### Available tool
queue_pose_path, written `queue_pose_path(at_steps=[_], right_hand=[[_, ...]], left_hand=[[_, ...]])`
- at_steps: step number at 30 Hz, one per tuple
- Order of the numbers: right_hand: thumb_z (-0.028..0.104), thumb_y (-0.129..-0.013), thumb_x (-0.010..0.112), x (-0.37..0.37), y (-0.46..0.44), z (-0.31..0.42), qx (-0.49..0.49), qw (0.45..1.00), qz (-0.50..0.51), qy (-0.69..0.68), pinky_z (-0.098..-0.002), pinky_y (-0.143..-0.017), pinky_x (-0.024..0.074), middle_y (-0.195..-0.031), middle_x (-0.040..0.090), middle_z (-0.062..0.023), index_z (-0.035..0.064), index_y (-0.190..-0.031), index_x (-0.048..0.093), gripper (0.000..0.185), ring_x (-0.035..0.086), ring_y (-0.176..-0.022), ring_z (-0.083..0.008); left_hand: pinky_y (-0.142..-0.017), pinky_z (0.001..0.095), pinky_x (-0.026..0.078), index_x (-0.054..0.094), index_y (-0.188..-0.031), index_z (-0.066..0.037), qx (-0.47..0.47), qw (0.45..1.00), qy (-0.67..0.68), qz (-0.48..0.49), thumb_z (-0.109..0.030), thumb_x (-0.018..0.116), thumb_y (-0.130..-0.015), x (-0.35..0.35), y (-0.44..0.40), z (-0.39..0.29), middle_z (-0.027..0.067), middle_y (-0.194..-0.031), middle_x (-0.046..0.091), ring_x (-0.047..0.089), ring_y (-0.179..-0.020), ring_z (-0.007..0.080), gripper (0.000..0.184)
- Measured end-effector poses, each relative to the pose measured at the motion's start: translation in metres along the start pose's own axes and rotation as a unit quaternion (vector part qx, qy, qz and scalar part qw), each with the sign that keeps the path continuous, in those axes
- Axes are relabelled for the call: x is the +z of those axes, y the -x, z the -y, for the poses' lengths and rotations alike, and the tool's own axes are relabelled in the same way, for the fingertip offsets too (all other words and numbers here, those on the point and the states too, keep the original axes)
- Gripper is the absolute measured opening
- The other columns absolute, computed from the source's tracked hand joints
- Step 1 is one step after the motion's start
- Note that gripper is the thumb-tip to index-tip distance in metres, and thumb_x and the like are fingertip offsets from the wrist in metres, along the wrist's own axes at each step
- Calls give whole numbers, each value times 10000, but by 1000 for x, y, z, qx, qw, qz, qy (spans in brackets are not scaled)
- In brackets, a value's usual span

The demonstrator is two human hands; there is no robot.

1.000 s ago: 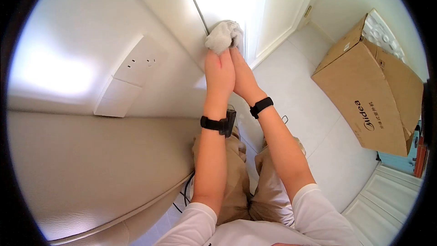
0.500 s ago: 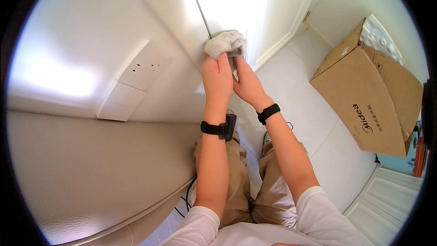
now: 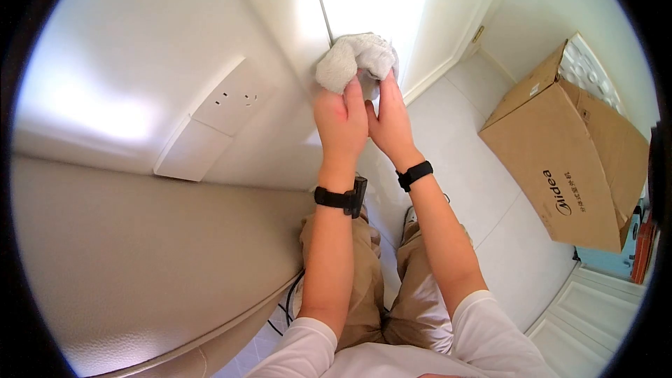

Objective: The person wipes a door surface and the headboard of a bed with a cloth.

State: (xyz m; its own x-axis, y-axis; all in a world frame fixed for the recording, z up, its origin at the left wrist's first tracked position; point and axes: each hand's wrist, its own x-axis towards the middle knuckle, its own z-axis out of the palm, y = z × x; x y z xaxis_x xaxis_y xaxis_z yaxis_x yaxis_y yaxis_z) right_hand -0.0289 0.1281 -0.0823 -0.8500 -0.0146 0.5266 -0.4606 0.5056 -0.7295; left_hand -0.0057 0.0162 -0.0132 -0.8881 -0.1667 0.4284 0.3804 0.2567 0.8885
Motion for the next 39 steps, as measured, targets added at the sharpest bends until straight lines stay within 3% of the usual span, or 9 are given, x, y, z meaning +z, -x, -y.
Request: queue_pose_path(at_steps=[6,9,13,18,24,27,30,33,39], right_hand=[[-24,-869,612,1,-2,5,13,991,68,-118,-496,-1087,437,-1432,507,-310,-64,-1520,305,720,495,-1316,-487],[25,-905,630,15,7,5,16,986,91,-136,-497,-1074,443,-1419,509,-310,-65,-1498,304,683,504,-1304,-491],[65,-920,645,26,21,-9,24,983,137,-123,-509,-1065,445,-1407,500,-314,-60,-1472,292,667,485,-1314,-508],[22,-876,632,33,27,-12,-3,993,87,-76,-525,-1028,456,-1351,515,-301,-38,-1375,386,560,475,-1280,-519],[-37,-792,602,3,0,29,-79,994,42,-64,-538,-955,475,-1245,540,-260,-8,-1220,544,433,522,-1134,-490],[-36,-790,610,18,15,17,13,987,85,-135,-541,-959,474,-1243,529,-260,-18,-1221,532,438,519,-1120,-484],[-50,-782,611,32,31,0,15,992,120,-20,-545,-967,470,-1246,516,-262,-33,-1244,505,474,512,-1113,-483],[-49,-781,619,34,31,-5,11,993,112,-26,-542,-989,468,-1301,498,-276,-51,-1318,465,558,501,-1167,-486],[-59,-783,642,21,17,12,-59,997,47,-21,-532,-1023,457,-1385,491,-271,-42,-1400,423,655,486,-1242,-492]], left_hand=[[-942,406,542,551,-1367,51,83,991,-18,-102,-63,532,-992,11,0,1,200,-1226,705,700,-1078,344,392],[-1016,395,510,467,-1450,76,84,995,-32,-53,-43,544,-992,10,1,3,256,-1403,603,660,-1158,309,479],[-1035,396,500,451,-1470,71,-35,999,20,17,-25,546,-981,16,-1,8,224,-1425,593,648,-1185,282,507],[-1052,360,472,449,-1463,51,-130,968,208,54,-10,531,-978,10,-4,14,162,-1388,607,597,-1246,246,495],[-1068,333,439,379,-1513,37,-62,962,263,-42,-24,494,-977,7,0,-25,137,-1439,542,562,-1249,205,552],[-896,300,464,478,-1456,22,-120,954,270,-52,-122,565,-980,7,1,-17,85,-1345,610,581,-1131,159,506],[-827,285,446,595,-1309,-3,-177,948,266,7,-166,583,-975,2,1,-6,43,-1213,645,577,-1031,121,371],[-816,276,440,648,-1155,-42,-212,933,289,34,-200,596,-980,-4,-2,12,1,-1081,649,569,-976,98,241],[-869,293,451,640,-1124,-66,-205,923,326,-2,-267,591,-999,-8,-4,4,-6,-1078,653,595,-1002,116,241]])
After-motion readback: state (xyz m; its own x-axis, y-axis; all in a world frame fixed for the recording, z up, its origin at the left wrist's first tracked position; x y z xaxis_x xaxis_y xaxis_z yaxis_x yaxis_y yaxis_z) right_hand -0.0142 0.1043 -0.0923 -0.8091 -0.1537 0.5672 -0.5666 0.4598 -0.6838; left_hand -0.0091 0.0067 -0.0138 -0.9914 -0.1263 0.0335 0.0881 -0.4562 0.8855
